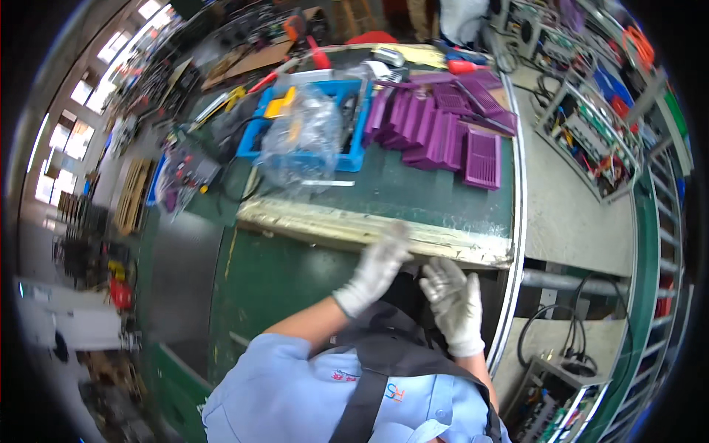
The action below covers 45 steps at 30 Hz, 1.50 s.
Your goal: The person applies adhesive labels to purple plastic vent grilles. They peel individual labels from a sheet and press them onto the surface of the grilles, stacking the finished items on the table.
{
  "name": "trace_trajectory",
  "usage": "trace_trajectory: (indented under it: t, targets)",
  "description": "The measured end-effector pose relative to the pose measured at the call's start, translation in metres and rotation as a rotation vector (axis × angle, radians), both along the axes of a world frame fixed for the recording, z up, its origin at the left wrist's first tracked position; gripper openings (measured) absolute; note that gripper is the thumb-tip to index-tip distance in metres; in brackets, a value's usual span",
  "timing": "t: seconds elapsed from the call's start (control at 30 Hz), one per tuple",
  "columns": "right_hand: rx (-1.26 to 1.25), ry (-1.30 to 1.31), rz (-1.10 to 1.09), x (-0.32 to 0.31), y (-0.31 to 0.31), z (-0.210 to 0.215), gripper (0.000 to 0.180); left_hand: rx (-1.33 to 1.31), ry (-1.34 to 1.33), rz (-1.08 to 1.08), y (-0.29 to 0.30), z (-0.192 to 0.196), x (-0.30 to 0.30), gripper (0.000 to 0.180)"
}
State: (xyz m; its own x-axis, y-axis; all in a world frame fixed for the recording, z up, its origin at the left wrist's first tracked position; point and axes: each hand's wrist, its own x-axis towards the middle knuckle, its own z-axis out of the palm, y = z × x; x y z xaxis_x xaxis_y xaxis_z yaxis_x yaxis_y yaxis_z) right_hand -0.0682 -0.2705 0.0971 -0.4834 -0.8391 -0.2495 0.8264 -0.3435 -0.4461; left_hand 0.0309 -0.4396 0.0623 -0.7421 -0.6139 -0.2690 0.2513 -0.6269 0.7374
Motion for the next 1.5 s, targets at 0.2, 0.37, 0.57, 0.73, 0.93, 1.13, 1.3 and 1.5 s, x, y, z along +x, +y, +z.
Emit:
trace_trajectory:
  t: [0.2,0.37,0.57,0.73,0.93,1.13,1.3,1.5]
  targets:
    - [0.142,-0.249,0.248,0.040,-0.067,0.040,0.040,-0.729,-0.770,0.110,0.004,0.034,0.006,0.047]
    - [0.346,-0.016,0.418,0.072,-0.156,0.052,0.041,-0.800,-1.090,0.415,-0.105,0.039,0.052,0.055]
    - [0.231,0.469,0.812,0.087,-0.264,0.017,0.040,-0.854,-1.255,0.963,-0.323,-0.022,0.179,0.042]
    - [0.340,0.724,0.754,0.064,-0.358,0.059,0.048,-1.005,-1.439,0.746,-0.439,0.040,0.235,0.050]
    - [0.103,1.337,0.119,0.098,-0.476,0.086,0.041,-0.074,0.035,0.263,-0.375,0.131,0.146,0.059]
    - [0.294,1.482,0.345,0.112,-0.545,0.063,0.033,0.148,0.132,0.236,-0.368,0.150,0.143,0.074]
    - [0.296,1.440,0.181,0.131,-0.592,0.040,0.039,-0.006,-0.134,0.257,-0.356,0.163,0.226,0.067]
    - [0.330,1.604,0.402,0.112,-0.620,0.067,0.046,-0.561,-0.839,0.502,-0.327,0.176,0.252,0.064]
